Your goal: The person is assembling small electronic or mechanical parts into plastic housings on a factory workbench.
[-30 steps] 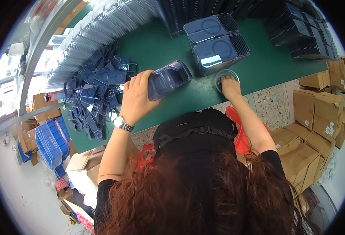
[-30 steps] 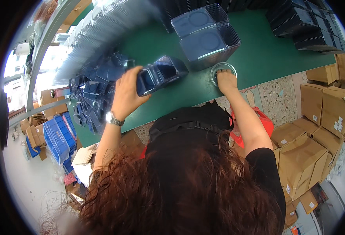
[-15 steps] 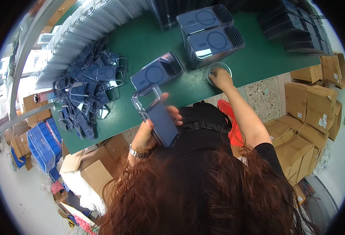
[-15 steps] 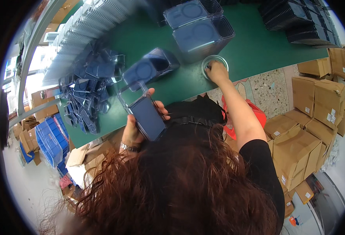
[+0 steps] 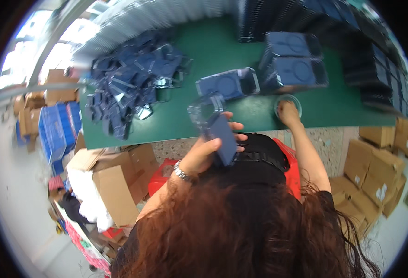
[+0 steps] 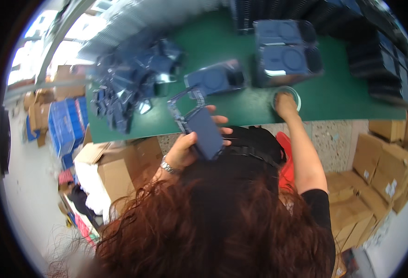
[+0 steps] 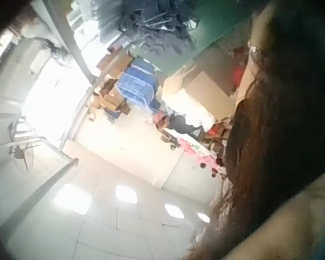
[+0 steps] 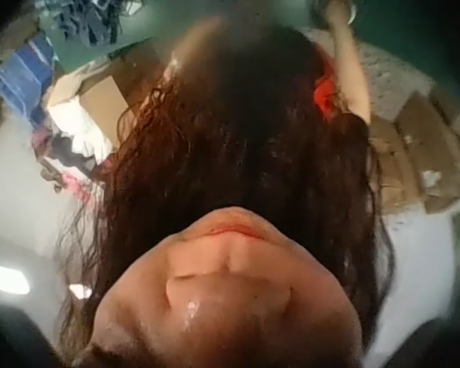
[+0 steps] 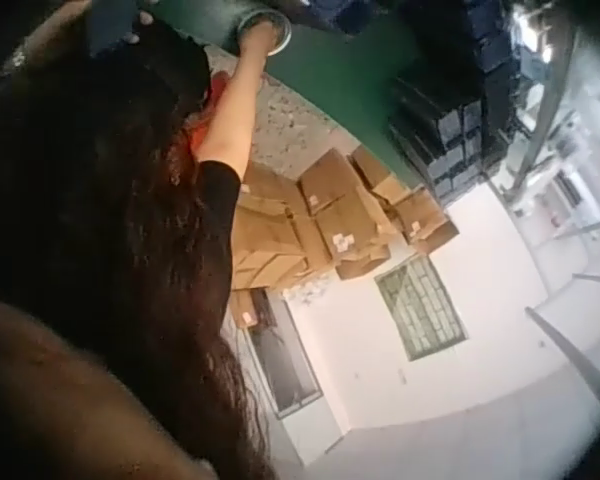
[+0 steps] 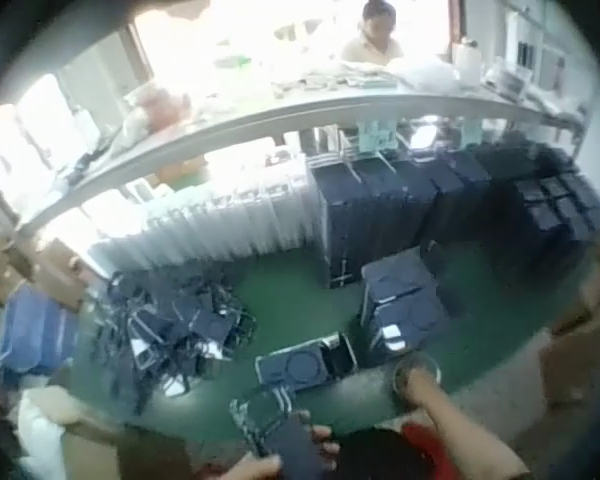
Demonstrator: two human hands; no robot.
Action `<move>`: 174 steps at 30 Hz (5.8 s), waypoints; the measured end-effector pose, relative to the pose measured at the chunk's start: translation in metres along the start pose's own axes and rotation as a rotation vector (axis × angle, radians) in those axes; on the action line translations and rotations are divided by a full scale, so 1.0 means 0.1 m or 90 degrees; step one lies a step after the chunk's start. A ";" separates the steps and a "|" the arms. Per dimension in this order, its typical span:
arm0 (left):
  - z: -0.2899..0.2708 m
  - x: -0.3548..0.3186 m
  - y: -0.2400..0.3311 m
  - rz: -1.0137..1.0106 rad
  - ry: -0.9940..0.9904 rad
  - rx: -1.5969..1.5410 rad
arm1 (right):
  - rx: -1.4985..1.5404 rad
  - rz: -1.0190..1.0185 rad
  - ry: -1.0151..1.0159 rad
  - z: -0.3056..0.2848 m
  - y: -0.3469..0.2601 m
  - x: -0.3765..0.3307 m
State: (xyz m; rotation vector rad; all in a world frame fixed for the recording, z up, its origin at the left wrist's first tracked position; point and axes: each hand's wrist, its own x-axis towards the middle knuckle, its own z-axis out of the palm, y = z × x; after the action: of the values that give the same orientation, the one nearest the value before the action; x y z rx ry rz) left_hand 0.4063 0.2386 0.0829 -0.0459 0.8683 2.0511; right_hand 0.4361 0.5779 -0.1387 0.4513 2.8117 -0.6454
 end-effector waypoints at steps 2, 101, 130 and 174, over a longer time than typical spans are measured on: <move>-0.04 -0.01 0.01 0.021 -0.003 -0.007 | 0.019 -0.027 0.013 -0.07 -0.01 -0.06; 0.29 0.35 -0.10 -0.009 -0.002 0.060 | 0.881 0.010 0.115 -1.27 -1.86 -0.97; 0.05 0.14 0.16 0.148 0.032 0.239 | 0.547 -0.123 0.059 -1.08 -2.63 -1.02; -0.26 0.83 0.92 0.331 0.065 1.310 | 0.601 0.123 0.106 -0.71 -2.38 -0.94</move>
State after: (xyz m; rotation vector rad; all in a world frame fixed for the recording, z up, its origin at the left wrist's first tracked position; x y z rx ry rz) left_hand 0.2797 0.2493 0.0870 1.2400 2.7339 0.6122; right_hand 0.4315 0.3832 0.0423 0.9351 2.3663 -1.9363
